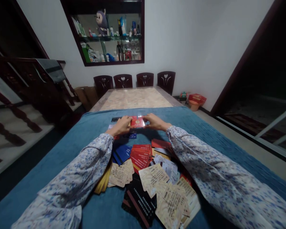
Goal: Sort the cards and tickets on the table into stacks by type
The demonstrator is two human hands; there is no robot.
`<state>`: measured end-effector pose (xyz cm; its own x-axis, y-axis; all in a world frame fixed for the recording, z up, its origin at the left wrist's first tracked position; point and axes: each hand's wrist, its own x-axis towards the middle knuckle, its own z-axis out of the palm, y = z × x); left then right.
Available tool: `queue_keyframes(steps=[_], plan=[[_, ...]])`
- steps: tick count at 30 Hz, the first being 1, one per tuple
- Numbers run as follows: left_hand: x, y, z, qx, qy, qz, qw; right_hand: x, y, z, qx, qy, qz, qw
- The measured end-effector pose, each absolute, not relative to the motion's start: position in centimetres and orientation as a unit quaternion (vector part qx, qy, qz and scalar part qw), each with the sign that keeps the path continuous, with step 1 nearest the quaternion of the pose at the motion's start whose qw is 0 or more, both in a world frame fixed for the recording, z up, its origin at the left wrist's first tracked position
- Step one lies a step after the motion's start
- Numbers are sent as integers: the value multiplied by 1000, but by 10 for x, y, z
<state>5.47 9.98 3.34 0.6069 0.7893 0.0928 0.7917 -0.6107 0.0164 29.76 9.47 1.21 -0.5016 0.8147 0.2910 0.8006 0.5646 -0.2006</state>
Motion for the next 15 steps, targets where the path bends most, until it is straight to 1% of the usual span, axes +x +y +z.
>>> queue_keyframes(steps=[9, 15], plan=[[43, 128, 32, -886, -462, -44, 10, 274, 129, 21, -499, -862, -1, 89], [40, 144, 33, -876, -481, -2, 38, 263, 147, 24, -512, -857, -7, 55]])
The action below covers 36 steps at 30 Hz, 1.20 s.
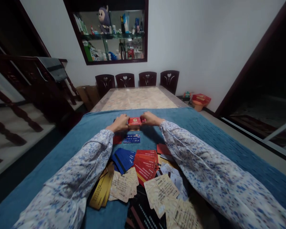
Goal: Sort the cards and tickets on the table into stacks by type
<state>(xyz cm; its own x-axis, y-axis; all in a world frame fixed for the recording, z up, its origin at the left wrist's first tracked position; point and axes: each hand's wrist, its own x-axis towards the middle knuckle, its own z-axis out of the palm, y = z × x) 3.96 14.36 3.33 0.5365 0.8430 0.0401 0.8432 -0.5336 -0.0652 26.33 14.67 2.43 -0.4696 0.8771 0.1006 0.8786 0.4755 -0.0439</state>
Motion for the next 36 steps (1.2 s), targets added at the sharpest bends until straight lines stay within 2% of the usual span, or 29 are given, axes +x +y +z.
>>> queue_keyframes(steps=[16, 36], plan=[[45, 186, 20, -862, -507, 18, 20, 256, 193, 13, -538, -843, -2, 24], [50, 212, 3, -861, -507, 37, 19, 246, 197, 15, -565, -825, 25, -12]])
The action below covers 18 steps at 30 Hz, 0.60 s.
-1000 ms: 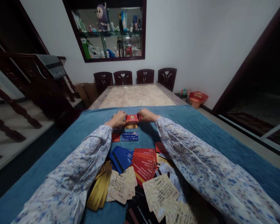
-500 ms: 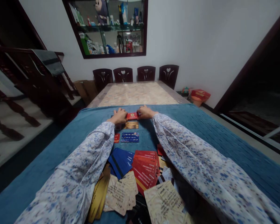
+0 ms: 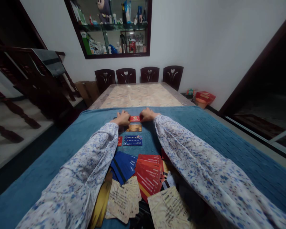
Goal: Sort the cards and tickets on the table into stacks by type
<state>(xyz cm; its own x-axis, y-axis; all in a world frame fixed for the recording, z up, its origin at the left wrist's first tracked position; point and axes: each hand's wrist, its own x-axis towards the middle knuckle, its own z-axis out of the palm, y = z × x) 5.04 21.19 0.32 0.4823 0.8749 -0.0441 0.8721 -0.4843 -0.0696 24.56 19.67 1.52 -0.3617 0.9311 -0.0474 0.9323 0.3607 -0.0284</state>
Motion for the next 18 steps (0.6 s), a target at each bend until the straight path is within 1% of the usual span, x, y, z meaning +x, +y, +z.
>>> queue_keyframes(steps=[8, 12, 18], plan=[[51, 214, 4, -864, -502, 46, 20, 245, 198, 13, 559, 829, -17, 7], [51, 214, 5, -864, -500, 54, 23, 245, 199, 12, 558, 830, -2, 14], [55, 217, 4, -860, -505, 68, 30, 244, 197, 15, 553, 833, -11, 26]])
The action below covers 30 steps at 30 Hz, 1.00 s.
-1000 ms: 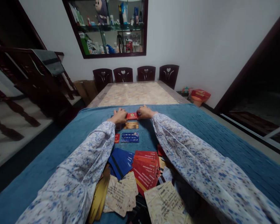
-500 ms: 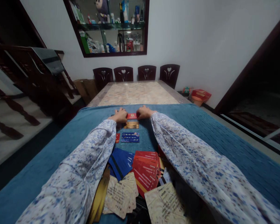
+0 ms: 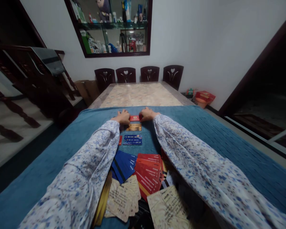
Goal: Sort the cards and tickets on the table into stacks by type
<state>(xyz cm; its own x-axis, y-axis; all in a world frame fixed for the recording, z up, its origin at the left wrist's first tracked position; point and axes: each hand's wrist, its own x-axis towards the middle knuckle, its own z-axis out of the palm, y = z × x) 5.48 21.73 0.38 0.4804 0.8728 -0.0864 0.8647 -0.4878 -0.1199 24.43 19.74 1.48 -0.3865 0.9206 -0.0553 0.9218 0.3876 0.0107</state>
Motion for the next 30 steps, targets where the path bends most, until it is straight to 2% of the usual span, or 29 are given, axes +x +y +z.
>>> queue_keyframes(steps=[8, 17, 30], plan=[[59, 209, 7, -857, -510, 70, 38, 238, 197, 16, 554, 832, 0, 25], [57, 190, 15, -868, -482, 69, 98, 242, 188, 23, 540, 838, 35, 62], [45, 163, 24, -870, -475, 39, 127, 260, 154, 39, 522, 851, 56, 12]])
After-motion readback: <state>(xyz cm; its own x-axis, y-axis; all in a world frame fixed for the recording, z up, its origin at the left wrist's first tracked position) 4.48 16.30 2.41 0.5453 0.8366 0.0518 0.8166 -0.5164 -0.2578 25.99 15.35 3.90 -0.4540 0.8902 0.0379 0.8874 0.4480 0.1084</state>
